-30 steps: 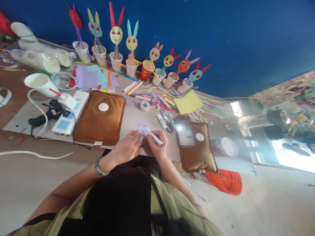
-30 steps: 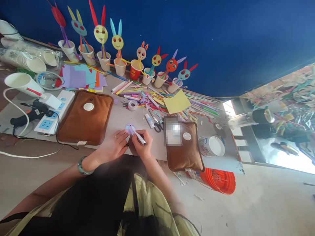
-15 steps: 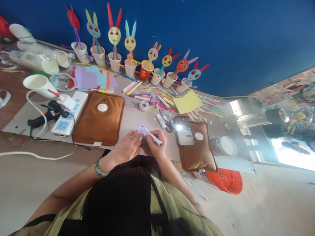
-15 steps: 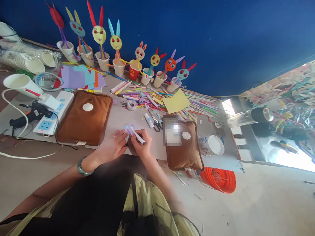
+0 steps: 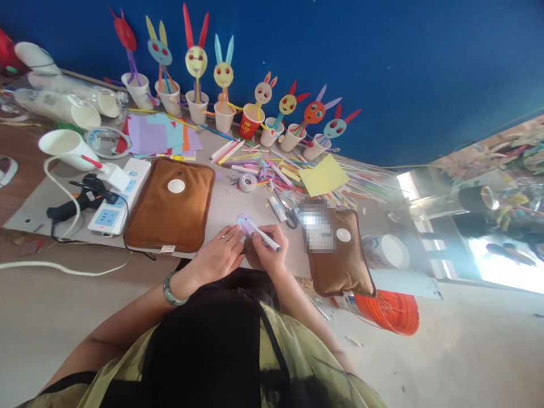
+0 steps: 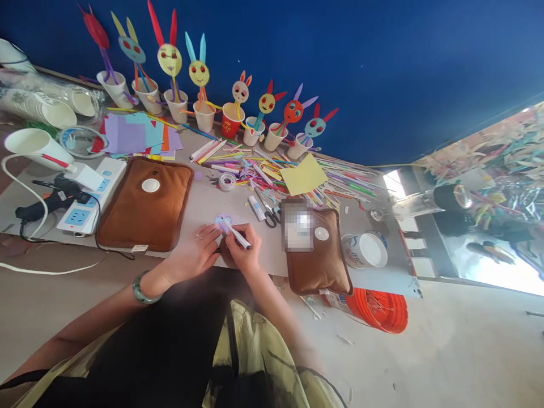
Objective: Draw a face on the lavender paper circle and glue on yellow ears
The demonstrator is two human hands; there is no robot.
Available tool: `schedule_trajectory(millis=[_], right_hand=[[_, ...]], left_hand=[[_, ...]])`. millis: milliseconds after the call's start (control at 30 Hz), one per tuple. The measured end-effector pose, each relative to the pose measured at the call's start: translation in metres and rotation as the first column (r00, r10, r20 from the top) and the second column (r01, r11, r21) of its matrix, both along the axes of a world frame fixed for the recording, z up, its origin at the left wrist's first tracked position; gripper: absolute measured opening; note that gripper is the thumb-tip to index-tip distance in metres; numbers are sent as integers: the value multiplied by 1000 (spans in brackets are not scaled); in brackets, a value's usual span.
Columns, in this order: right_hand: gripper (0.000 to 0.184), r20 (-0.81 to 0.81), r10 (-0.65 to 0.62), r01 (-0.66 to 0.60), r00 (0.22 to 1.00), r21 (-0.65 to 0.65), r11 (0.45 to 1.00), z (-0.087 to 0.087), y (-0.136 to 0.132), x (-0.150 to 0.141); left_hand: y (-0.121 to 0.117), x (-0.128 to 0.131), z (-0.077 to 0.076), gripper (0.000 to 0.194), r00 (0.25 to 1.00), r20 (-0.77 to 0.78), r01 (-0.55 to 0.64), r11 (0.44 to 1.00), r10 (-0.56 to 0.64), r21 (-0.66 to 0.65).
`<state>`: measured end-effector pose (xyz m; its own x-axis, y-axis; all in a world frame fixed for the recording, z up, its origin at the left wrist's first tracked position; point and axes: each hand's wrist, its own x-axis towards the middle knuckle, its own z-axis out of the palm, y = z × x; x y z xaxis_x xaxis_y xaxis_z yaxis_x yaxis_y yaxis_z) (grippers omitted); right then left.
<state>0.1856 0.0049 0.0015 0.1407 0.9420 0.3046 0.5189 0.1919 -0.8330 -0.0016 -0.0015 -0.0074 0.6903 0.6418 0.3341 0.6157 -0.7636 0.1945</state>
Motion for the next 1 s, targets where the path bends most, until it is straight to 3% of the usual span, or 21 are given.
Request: schedule_trajectory(millis=[667, 867, 1000], right_hand=[[12, 4, -20, 20, 1000, -20, 1000, 2, 0, 0], [9, -45, -94, 91, 995, -62, 994, 2, 1, -1], [5, -69, -50, 44, 996, -84, 995, 1, 2, -1]], left_hand=[[0, 0, -3, 21, 999, 40, 11, 999, -9, -38], [0, 0, 1, 20, 999, 53, 7, 999, -4, -50], [-1, -1, 2, 21, 999, 48, 2, 998, 2, -69]])
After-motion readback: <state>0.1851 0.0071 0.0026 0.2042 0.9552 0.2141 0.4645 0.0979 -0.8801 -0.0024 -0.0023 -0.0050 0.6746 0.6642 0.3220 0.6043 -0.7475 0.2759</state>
